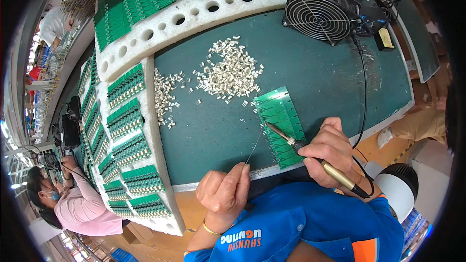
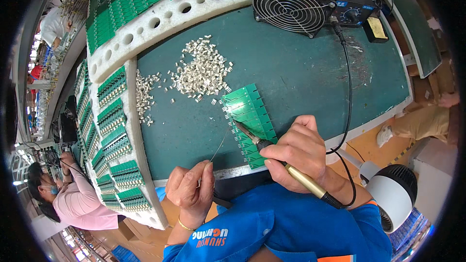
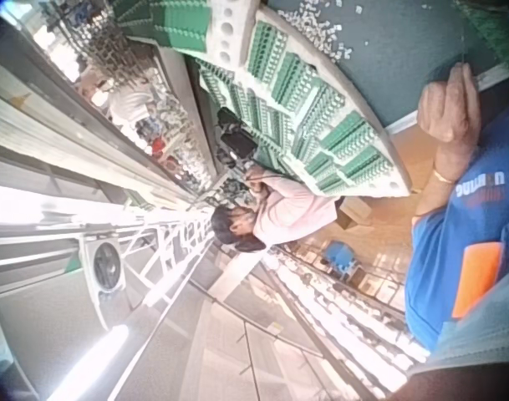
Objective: The person picks up a circuit board and solders electronic components onto it using a soldering iron and solder wire.
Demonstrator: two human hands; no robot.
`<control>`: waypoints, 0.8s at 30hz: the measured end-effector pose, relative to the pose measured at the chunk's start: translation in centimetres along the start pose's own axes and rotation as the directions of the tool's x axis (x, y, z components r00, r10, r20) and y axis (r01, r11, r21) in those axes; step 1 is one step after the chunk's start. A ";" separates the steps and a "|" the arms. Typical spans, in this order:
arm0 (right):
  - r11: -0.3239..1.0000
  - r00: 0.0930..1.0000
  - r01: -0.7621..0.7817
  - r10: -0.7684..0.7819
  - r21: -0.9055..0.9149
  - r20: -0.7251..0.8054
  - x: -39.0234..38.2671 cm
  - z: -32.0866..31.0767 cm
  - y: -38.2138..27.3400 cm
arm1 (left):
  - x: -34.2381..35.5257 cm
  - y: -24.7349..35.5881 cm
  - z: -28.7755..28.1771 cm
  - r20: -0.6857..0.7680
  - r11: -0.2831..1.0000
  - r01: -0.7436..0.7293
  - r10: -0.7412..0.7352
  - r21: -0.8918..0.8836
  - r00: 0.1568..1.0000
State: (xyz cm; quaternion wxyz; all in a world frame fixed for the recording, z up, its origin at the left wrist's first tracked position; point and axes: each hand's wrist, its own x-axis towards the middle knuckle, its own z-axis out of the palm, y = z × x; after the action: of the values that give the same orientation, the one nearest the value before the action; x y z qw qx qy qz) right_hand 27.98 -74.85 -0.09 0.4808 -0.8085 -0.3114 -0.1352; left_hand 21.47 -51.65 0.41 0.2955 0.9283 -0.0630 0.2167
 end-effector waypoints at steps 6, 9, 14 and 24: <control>1.000 1.000 -0.001 0.001 0.003 -0.006 0.0 0.1 -0.1 | 0.1 0.0 0.2 -0.003 0.999 0.000 0.000 0.034 1.000; 1.000 1.000 -0.003 0.003 0.003 -0.012 0.0 0.1 0.0 | 0.1 0.1 0.3 0.003 1.000 0.007 -0.007 0.017 1.000; 1.000 1.000 -0.008 0.008 0.001 -0.010 0.0 0.1 -0.1 | 0.2 0.1 0.4 0.008 1.000 0.015 -0.015 -0.005 1.000; 1.000 1.000 -0.022 0.022 -0.004 0.009 -0.4 0.0 -0.3 | 0.0 0.2 0.3 0.004 1.000 0.007 -0.006 -0.014 1.000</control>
State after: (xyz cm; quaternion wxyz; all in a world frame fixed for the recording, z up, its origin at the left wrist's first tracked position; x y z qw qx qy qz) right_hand 27.49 -74.88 -0.02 0.4793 -0.8133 -0.3046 -0.1267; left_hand 21.58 -51.97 0.25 0.3026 0.9269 -0.0621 0.2133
